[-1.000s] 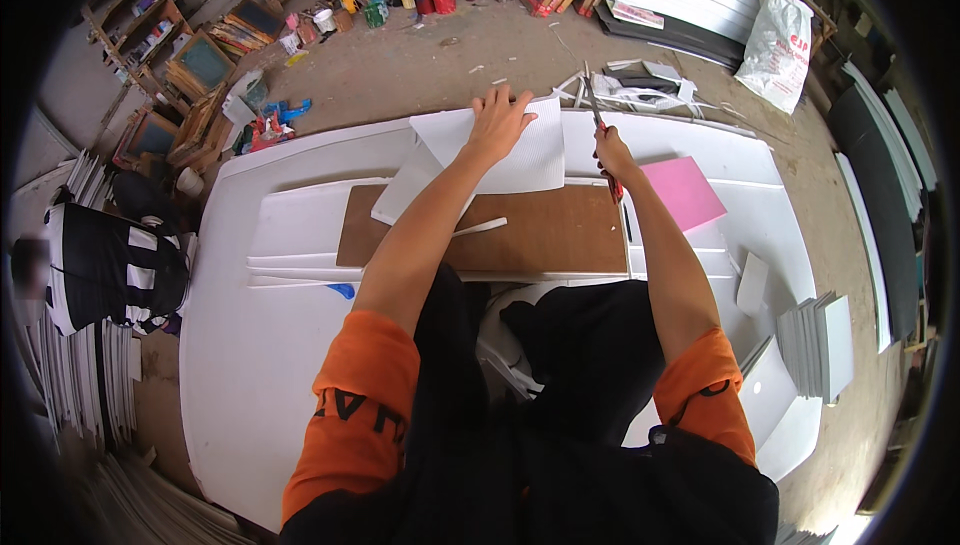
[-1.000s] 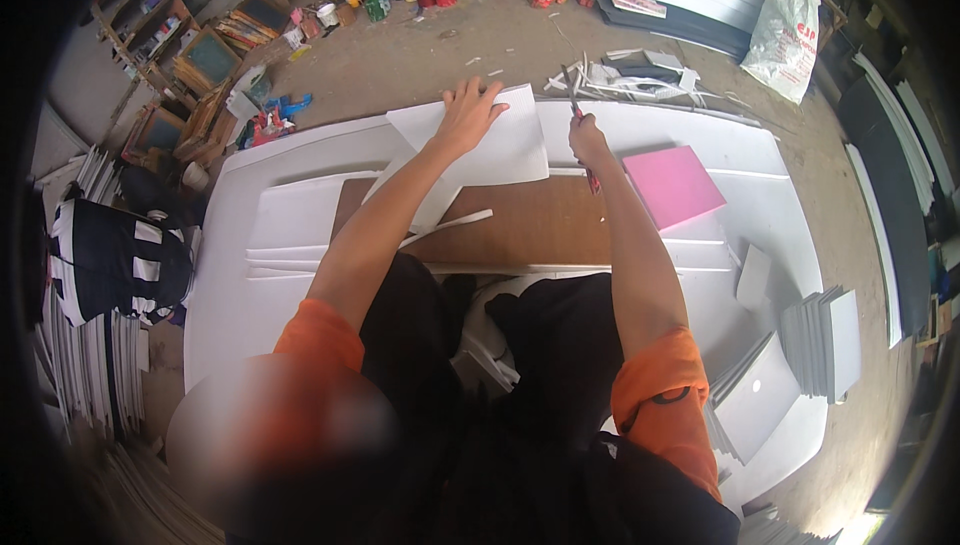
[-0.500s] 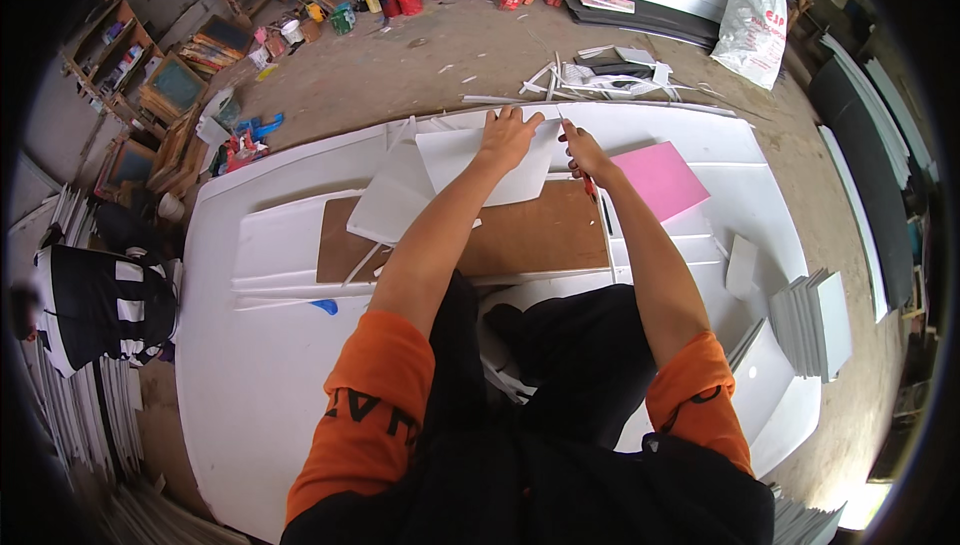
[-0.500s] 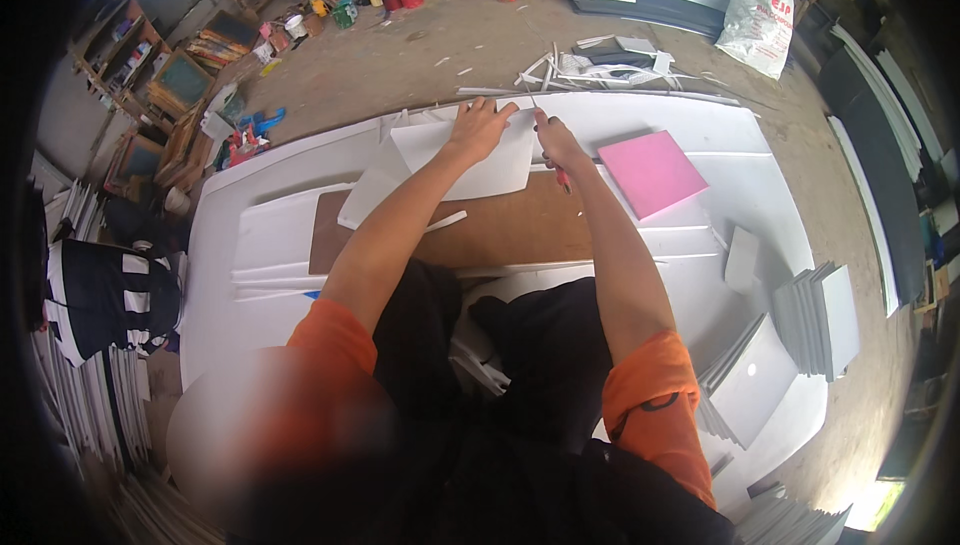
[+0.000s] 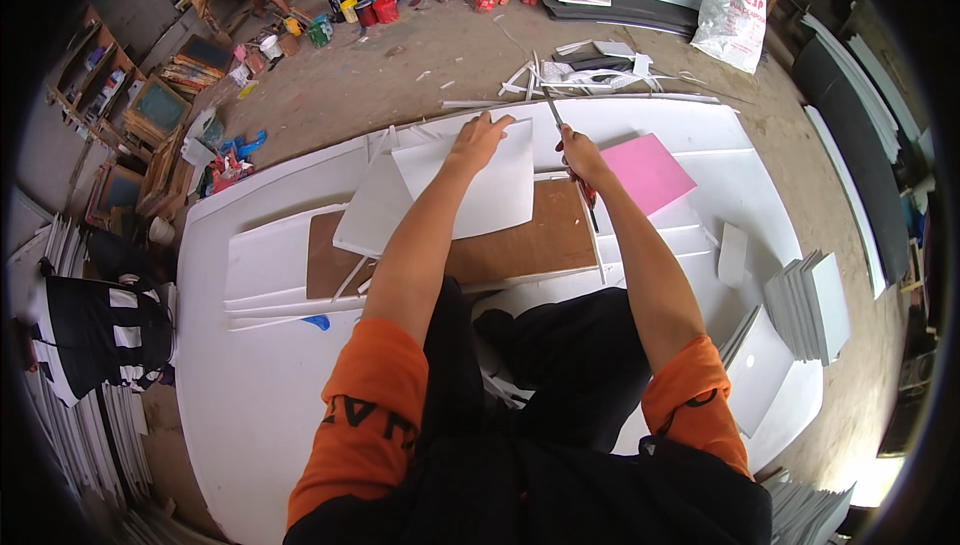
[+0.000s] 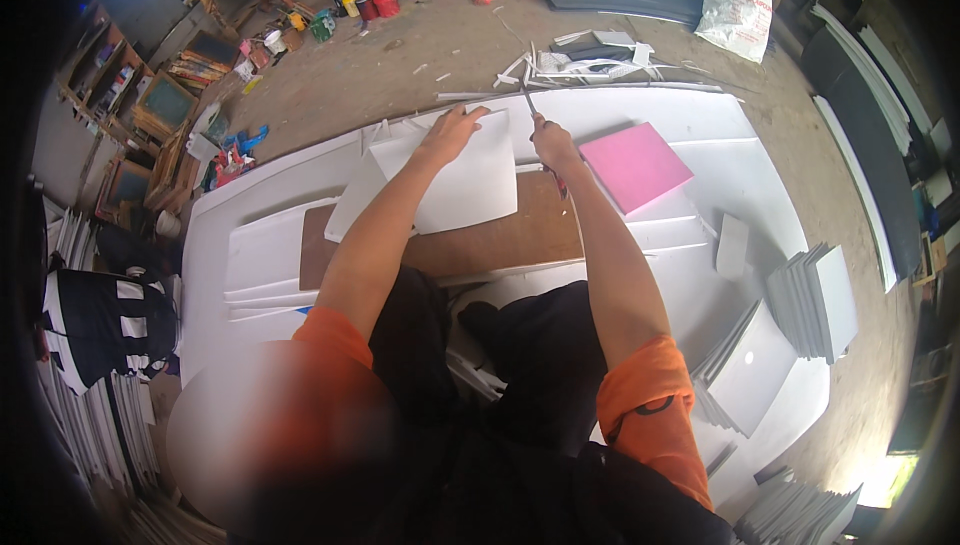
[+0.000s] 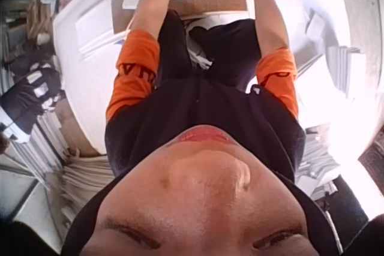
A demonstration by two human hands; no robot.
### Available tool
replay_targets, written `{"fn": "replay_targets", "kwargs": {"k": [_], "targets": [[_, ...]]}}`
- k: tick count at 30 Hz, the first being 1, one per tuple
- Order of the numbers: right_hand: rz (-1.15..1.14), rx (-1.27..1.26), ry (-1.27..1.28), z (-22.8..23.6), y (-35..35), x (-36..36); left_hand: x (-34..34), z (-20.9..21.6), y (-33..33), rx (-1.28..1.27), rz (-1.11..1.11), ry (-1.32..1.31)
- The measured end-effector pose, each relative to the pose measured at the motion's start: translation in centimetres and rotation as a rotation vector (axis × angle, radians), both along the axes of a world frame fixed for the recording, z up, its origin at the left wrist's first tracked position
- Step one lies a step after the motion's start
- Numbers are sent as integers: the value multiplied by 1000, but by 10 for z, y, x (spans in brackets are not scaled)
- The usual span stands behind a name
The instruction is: The person uses red-handled scissors to cut a white rectangular sheet into smaller pieces on a workbench. They then use a black marker to trace the outline of a pink rectangular sheet onto a white sheet.
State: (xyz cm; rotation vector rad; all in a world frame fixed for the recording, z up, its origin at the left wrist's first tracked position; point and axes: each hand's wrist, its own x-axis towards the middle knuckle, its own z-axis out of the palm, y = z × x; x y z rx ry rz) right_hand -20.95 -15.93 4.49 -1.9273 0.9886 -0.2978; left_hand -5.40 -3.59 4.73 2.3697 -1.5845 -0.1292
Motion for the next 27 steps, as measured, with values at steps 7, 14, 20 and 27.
{"fn": "replay_targets", "kwargs": {"k": [7, 14, 20, 27], "targets": [[134, 19, 68, 2, 12, 2, 1, 8, 9, 53, -6, -126], [146, -66, 194, 12, 25, 6, -14, -2, -11, -64, -64, -206], [121, -178, 330, 49, 60, 4, -4, -22, -13, -110, -13, -222], [83, -204, 355, 57, 70, 6, -5, -24, -18, -155, 19, -246]]}}
